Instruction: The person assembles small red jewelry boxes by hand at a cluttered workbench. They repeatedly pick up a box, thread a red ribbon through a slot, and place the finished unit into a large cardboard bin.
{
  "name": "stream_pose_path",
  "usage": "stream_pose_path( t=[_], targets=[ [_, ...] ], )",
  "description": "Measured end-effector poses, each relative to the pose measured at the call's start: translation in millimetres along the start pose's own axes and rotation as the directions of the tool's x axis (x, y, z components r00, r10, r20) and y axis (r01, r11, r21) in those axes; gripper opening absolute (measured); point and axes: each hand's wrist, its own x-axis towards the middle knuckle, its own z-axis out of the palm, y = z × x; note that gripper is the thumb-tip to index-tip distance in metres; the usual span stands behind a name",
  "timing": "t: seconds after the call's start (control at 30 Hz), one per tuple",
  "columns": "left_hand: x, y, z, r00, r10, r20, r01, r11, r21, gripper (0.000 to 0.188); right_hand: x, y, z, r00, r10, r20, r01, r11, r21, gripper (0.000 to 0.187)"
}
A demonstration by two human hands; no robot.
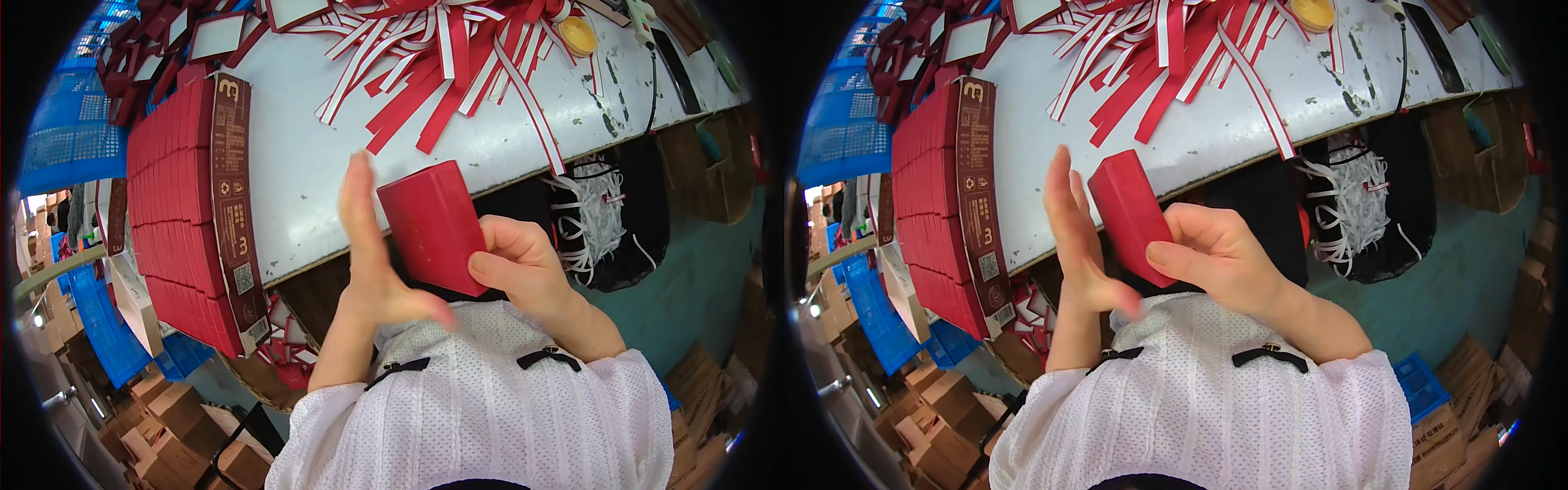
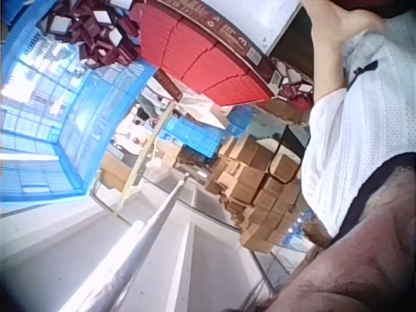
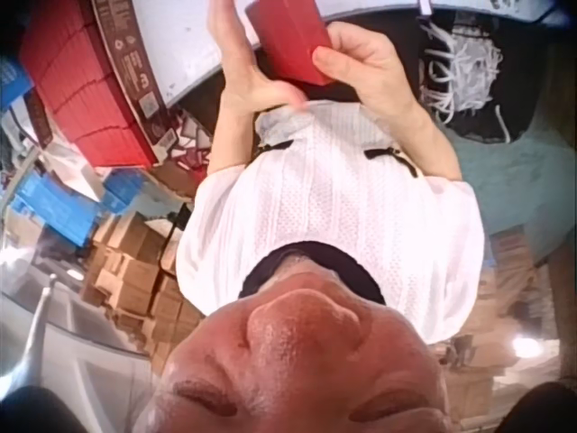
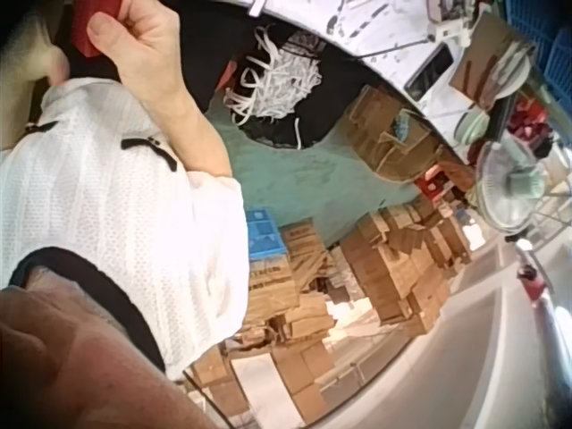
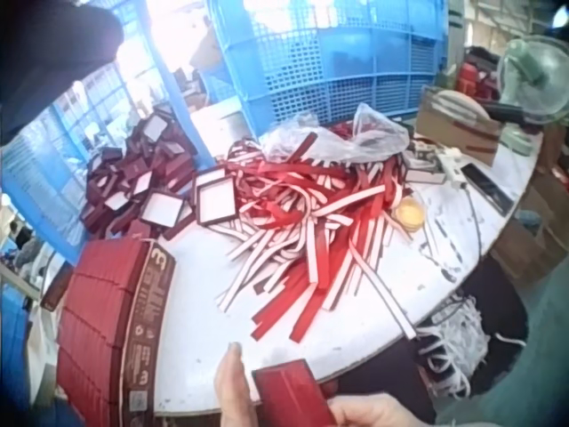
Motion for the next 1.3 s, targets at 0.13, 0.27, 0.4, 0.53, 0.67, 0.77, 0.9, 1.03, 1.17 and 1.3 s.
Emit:
stream_pose_path(
  t=[0.13, 0.27, 0.4, 0.53, 0.67, 0.77, 0.9, 1.03, 1.17, 1.3],
  targets=[
    [9, 6, 8, 0.986, 0.091, 0.143, -0.115, 0.979, 0.17, 0.119, 1, 0, 5, 0.999, 0.038, -0.023, -0.04, 0.995, -0.09, 0.009],
    [8, 5, 11, 0.993, 0.093, 0.078, -0.106, 0.979, 0.176, 0.108, 3, -4, -5, 0.934, -0.353, -0.056, 0.277, 0.812, -0.513, 0.026],
    [10, 7, 15, 0.987, 0.137, 0.08, -0.152, 0.96, 0.233, 0.102, 5, -21, -6, 0.877, -0.478, 0.045, 0.344, 0.561, -0.753, 0.022],
    [12, 8, 12, 0.982, 0.151, 0.114, -0.174, 0.959, 0.224, 0.099, 6, -31, -4, 0.906, -0.415, 0.085, 0.306, 0.501, -0.809, 0.015],
    [13, 5, 10, 0.959, 0.23, 0.167, -0.268, 0.928, 0.26, 0.096, 6, -35, -2, 0.951, -0.307, 0.029, 0.212, 0.583, -0.784, 0.01],
    [14, 6, 12, 0.958, 0.239, 0.161, -0.275, 0.923, 0.269, 0.094, 7, -34, -5, 0.955, -0.289, 0.066, 0.21, 0.504, -0.838, 0.008],
    [13, 1, 11, 0.961, 0.226, 0.16, -0.268, 0.906, 0.327, 0.097, 4, -31, -6, 0.969, -0.231, 0.089, 0.204, 0.539, -0.817, 0.009],
    [13, 1, 8, 0.967, 0.192, 0.167, -0.239, 0.91, 0.338, 0.099, -2, -32, -13, 0.979, -0.186, 0.081, 0.186, 0.66, -0.728, 0.013],
    [14, 5, 9, 0.966, 0.189, 0.178, -0.236, 0.924, 0.301, 0.099, 0, -35, -12, 0.908, -0.416, 0.044, 0.285, 0.538, -0.794, 0.025],
    [15, 3, 15, 0.962, 0.202, 0.182, -0.245, 0.935, 0.256, 0.099, 0, -31, -9, 0.91, -0.404, 0.094, 0.304, 0.495, -0.814, 0.018]
  ],
)
